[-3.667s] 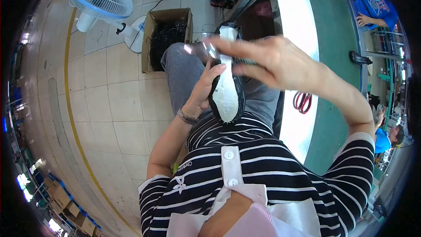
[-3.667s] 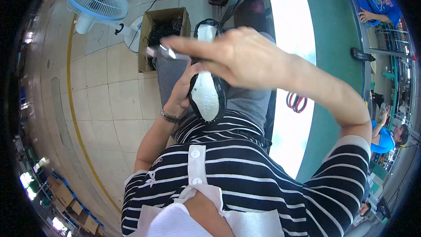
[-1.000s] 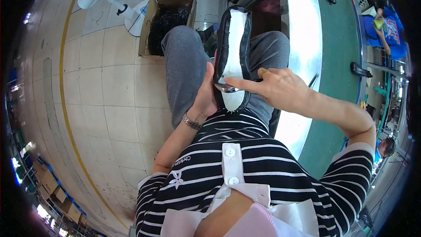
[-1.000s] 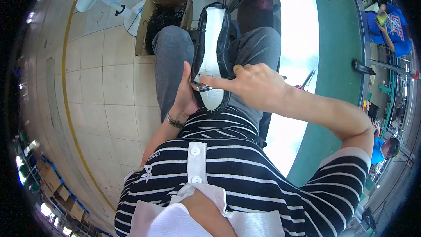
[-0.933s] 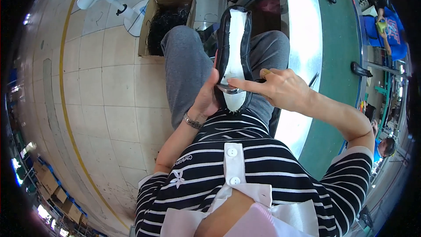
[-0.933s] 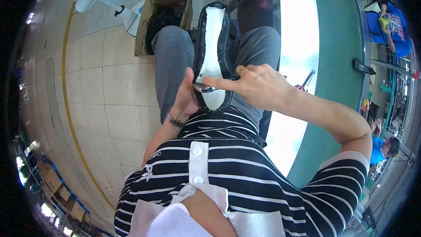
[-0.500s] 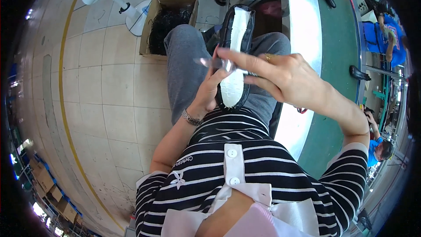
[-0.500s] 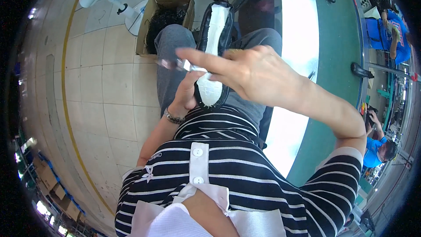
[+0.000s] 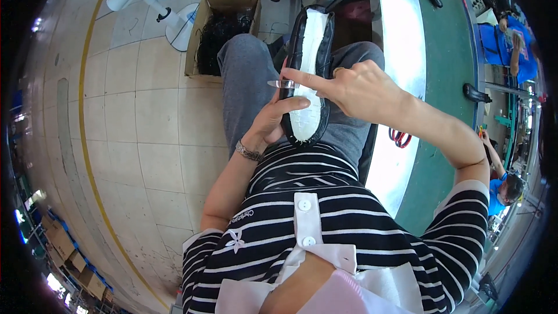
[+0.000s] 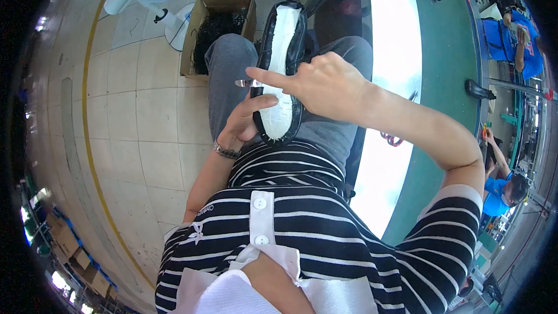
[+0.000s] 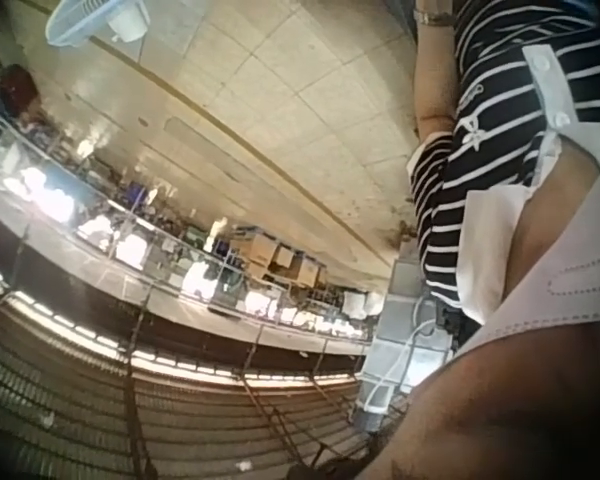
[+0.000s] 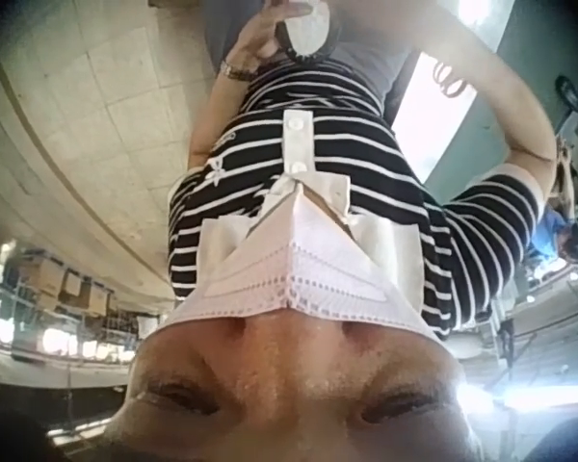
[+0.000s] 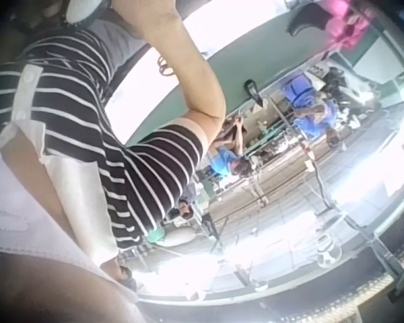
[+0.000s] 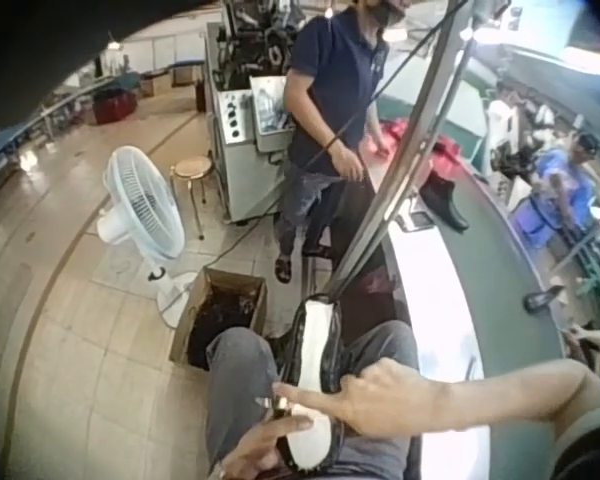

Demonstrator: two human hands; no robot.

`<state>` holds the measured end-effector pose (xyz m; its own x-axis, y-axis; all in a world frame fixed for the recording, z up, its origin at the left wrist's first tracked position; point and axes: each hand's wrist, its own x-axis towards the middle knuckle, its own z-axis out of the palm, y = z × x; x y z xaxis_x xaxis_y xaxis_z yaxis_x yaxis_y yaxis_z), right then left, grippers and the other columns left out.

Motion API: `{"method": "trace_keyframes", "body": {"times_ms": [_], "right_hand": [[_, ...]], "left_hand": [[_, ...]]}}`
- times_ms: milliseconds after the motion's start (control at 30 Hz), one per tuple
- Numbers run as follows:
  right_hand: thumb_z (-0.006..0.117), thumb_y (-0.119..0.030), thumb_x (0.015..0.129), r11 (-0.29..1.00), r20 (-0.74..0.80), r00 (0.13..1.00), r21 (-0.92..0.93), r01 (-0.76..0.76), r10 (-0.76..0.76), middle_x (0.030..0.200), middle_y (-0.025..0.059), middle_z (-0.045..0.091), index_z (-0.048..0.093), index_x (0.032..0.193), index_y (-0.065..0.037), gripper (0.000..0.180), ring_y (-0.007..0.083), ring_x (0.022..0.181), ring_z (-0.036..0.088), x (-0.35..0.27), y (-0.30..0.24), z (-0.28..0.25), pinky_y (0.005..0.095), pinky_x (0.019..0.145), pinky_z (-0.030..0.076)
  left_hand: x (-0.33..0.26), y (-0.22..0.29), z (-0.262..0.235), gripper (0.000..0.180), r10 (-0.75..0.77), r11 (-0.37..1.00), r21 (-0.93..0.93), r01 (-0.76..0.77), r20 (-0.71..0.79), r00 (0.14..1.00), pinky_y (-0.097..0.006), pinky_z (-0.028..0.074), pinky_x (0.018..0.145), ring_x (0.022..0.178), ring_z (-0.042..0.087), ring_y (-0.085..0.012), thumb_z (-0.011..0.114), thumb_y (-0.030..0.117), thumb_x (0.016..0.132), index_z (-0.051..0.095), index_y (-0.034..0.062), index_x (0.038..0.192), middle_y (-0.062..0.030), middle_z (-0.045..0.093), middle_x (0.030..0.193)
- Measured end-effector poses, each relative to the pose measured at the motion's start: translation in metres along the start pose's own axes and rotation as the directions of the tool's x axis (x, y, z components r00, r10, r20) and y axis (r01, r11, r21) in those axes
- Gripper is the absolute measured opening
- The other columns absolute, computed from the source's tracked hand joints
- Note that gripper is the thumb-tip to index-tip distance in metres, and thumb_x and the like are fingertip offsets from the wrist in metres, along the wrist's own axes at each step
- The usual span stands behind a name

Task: Trim and finish the sole and heel area of a black boot using industrial tools.

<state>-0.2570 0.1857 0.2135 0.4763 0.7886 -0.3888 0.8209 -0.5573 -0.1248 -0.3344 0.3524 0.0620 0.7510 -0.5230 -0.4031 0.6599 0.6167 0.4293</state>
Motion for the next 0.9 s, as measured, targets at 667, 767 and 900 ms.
{"method": "trace_keyframes", "body": {"times_ms": [667, 767, 900], "right_hand": [[0.055, -0.024, 0.095, 0.980, 0.044, 0.984, 0.091, -0.177, 0.174, 0.061, 0.0105, 0.061, 0.033, 0.146, -0.031, 0.057, 0.0220, 0.051, 0.063, -0.017, -0.003, -0.006, 0.0278, 0.046, 0.050], [0.057, -0.016, 0.091, 0.996, -0.039, 0.999, -0.091, -0.011, 0.007, 0.084, 0.0167, 0.065, 0.040, 0.142, -0.035, 0.056, 0.0241, 0.074, 0.067, -0.043, -0.007, -0.007, 0.0263, 0.054, 0.053], [0.057, 0.000, 0.080, 0.945, -0.257, 0.961, -0.328, 0.015, -0.104, 0.104, 0.0192, 0.061, 0.038, 0.141, -0.044, 0.077, 0.0269, 0.093, 0.063, -0.043, -0.022, 0.015, 0.0291, 0.060, 0.056]], "left_hand": [[-0.001, -0.028, -0.024, 0.070, 0.120, 0.965, -0.255, -0.060, 0.228, 0.966, -0.039, 0.046, 0.099, 0.123, 0.052, -0.0221, 0.060, 0.047, 0.091, 0.034, 0.0083, 0.143, -0.0116, 0.051, 0.134], [-0.010, -0.030, -0.026, 0.068, 0.081, 0.949, -0.314, 0.012, 0.284, 0.956, -0.042, 0.040, 0.105, 0.129, 0.046, -0.0233, 0.040, 0.057, 0.096, 0.037, 0.0073, 0.143, -0.0128, 0.047, 0.140], [-0.015, -0.027, -0.015, 0.069, 0.047, 0.962, -0.274, 0.017, 0.226, 0.973, -0.044, 0.035, 0.109, 0.128, 0.046, -0.0269, 0.033, 0.056, 0.098, 0.036, 0.0027, 0.142, -0.0163, 0.046, 0.140]]}}
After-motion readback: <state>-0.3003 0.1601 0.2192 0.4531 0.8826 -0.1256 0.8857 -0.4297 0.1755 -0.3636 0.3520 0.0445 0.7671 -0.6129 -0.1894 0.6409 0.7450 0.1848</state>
